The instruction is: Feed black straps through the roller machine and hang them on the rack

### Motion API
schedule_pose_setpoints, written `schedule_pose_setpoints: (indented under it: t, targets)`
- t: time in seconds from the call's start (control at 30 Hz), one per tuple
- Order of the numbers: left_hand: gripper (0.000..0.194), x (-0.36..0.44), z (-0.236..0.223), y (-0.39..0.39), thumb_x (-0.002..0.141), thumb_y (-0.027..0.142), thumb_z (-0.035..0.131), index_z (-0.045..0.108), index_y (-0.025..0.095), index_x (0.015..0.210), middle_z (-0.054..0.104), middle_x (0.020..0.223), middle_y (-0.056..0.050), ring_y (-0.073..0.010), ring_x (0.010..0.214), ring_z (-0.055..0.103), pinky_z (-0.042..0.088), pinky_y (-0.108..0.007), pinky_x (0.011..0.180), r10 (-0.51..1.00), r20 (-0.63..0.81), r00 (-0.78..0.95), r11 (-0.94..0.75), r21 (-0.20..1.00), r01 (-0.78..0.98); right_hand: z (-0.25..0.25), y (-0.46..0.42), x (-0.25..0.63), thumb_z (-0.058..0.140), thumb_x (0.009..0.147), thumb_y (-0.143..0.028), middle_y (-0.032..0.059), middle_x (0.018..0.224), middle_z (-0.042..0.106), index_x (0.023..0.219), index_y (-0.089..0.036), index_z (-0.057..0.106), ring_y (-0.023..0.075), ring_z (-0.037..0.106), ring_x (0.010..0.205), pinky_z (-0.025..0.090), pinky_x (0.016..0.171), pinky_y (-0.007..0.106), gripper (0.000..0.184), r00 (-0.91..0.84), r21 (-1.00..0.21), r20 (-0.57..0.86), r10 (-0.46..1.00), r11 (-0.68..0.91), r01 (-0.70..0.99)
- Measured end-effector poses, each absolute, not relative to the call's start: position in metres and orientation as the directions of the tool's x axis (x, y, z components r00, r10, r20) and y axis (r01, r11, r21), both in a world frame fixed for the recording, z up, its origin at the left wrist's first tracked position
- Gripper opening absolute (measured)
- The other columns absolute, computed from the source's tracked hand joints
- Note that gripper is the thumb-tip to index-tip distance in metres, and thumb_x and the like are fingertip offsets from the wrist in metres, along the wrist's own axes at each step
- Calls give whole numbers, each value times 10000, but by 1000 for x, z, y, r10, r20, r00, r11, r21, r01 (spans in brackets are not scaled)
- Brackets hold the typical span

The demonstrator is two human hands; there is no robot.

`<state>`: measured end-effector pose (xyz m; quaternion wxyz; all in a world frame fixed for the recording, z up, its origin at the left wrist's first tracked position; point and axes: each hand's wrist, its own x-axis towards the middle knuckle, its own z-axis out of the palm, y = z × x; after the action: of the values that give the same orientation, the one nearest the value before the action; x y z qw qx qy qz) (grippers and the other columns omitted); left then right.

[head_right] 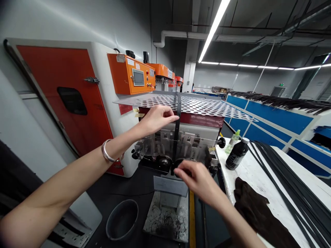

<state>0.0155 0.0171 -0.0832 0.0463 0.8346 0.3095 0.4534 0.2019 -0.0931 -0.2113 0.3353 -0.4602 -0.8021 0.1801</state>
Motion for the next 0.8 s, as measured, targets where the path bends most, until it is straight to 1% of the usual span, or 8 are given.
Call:
schedule_pose_setpoints:
  t: [0.13,0.2,0.3,0.4,0.5,0.6,0.7,0.8]
  targets:
    - [263,-6,-129,-22,868,412,544,636,184,775,638,720,0,-122,638,515,358,-271,617,659,685,311,-736,502,455,-310,-75,205,530,907,-507,-12,608,546,734,-179,613,135,461,573,300,542,263,380,-360,-745,176,916,363,559]
    - [279,-18,-166,-47,887,448,507,630,207,821,618,734,11,-129,657,508,373,-262,622,757,596,269,-650,637,415,-356,-56,206,579,860,-531,26,731,619,832,-172,633,180,552,682,377,598,278,364,-251,-831,166,954,273,485]
    - [280,-27,-235,-80,880,472,508,632,227,825,592,724,11,-147,683,515,390,-263,627,908,361,211,-417,827,377,-402,-28,204,642,789,-529,112,1034,665,1032,-175,626,279,610,977,466,771,350,429,-49,-915,176,983,182,360]
    - [278,-28,-306,-103,868,495,511,644,252,837,585,715,1,-163,668,518,401,-292,623,976,122,179,-176,931,320,-418,-9,200,635,774,-501,122,1083,659,1001,-197,623,310,589,1071,469,845,393,379,19,-931,160,987,144,335]
    - [249,-29,-364,-118,851,530,509,647,324,830,580,698,15,-148,557,471,375,-319,548,984,-19,175,-25,969,247,-418,-1,195,633,769,-437,101,1054,665,941,-214,626,314,579,1084,438,888,407,281,21,-921,155,988,137,366]
    - [230,-33,-397,-127,808,579,533,639,377,778,569,669,32,-138,496,443,325,-317,484,982,-65,178,26,977,213,-416,-1,191,614,769,-376,76,1012,671,888,-225,626,305,579,1048,413,887,400,193,3,-902,167,986,152,404]
    - [302,-36,-411,-129,822,588,508,640,316,807,575,690,18,-123,495,441,291,-283,446,981,-126,150,93,973,209,-418,-7,189,607,745,-337,54,926,663,789,-218,616,278,580,974,402,874,377,128,-36,-894,162,986,163,417]
    - [352,-32,-417,-125,827,561,514,634,231,860,586,729,-4,-130,555,472,308,-259,446,973,-196,118,170,964,205,-427,-22,186,623,700,-316,28,809,631,712,-201,587,238,575,876,412,811,333,121,-82,-915,88,993,113,386]
